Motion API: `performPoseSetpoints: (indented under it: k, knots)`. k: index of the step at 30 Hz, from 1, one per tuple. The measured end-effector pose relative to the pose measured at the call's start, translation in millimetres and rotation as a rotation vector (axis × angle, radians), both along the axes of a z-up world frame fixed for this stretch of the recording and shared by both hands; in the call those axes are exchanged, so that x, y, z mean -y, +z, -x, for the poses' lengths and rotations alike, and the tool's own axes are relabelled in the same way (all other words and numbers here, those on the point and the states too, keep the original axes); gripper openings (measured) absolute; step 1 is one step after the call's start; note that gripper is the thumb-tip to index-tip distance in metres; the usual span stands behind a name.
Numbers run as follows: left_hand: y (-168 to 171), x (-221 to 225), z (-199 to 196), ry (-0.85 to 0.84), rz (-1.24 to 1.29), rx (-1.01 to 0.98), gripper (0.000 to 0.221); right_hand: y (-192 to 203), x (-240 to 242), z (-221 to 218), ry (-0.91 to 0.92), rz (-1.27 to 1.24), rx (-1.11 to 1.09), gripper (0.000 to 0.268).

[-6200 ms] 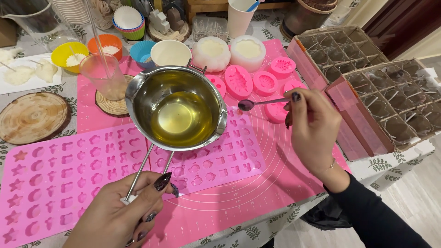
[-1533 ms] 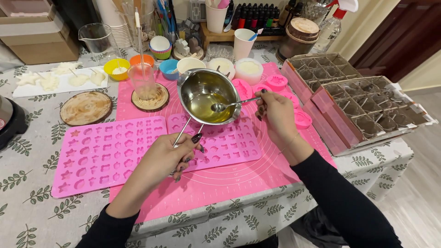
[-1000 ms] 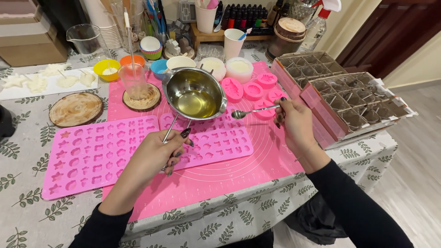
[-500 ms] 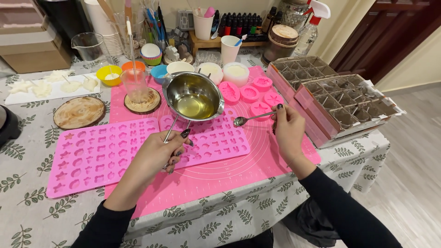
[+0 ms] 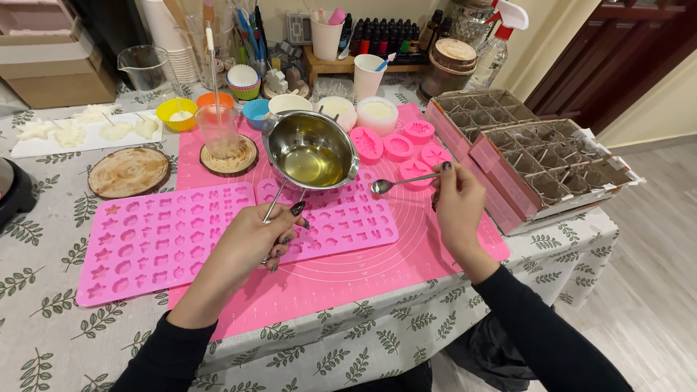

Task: The person is pouring melted wax from a small pot into a silicone heart-shaped mold using a spoon.

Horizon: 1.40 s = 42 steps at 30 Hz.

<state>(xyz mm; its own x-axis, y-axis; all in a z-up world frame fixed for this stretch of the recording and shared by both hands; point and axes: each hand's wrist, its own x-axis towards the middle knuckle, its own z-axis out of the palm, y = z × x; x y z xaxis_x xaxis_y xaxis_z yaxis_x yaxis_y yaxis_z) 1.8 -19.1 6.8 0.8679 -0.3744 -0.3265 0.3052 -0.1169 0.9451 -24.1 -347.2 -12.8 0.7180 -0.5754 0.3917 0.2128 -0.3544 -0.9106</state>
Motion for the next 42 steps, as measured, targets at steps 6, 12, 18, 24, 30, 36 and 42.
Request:
performPoseSetpoints:
  k: [6,12,18,24,30,36,42]
  knots:
    - [-6,0,-3,-0.005,0.03,0.001,0.023,11,10,-33,0.179,-0.355,0.085,0.024]
    - [-11,-1,-4,-0.027,0.036,0.024,0.019,22,-45,-56,0.284,-0.181,-0.016,0.023]
    - [-3,0,-2,-0.025,0.003,0.023,0.02,10,-62,-61,0.282,-0.146,-0.081,0.024]
    - [-5,-1,-3,-0.029,0.005,0.029,0.024,0,-54,-68,0.306,-0.293,-0.167,0.026]
    - [-5,-1,-4,-0.039,0.002,0.016,0.025,3,-38,-69,0.377,-0.483,-0.185,0.021]
    - [-4,0,-2,-0.034,0.009,0.016,0.025,14,-22,-55,0.363,-0.482,-0.152,0.019]
    - [-5,0,-3,-0.003,-0.021,0.031,0.023,22,3,-28,0.302,-0.424,-0.148,0.02]
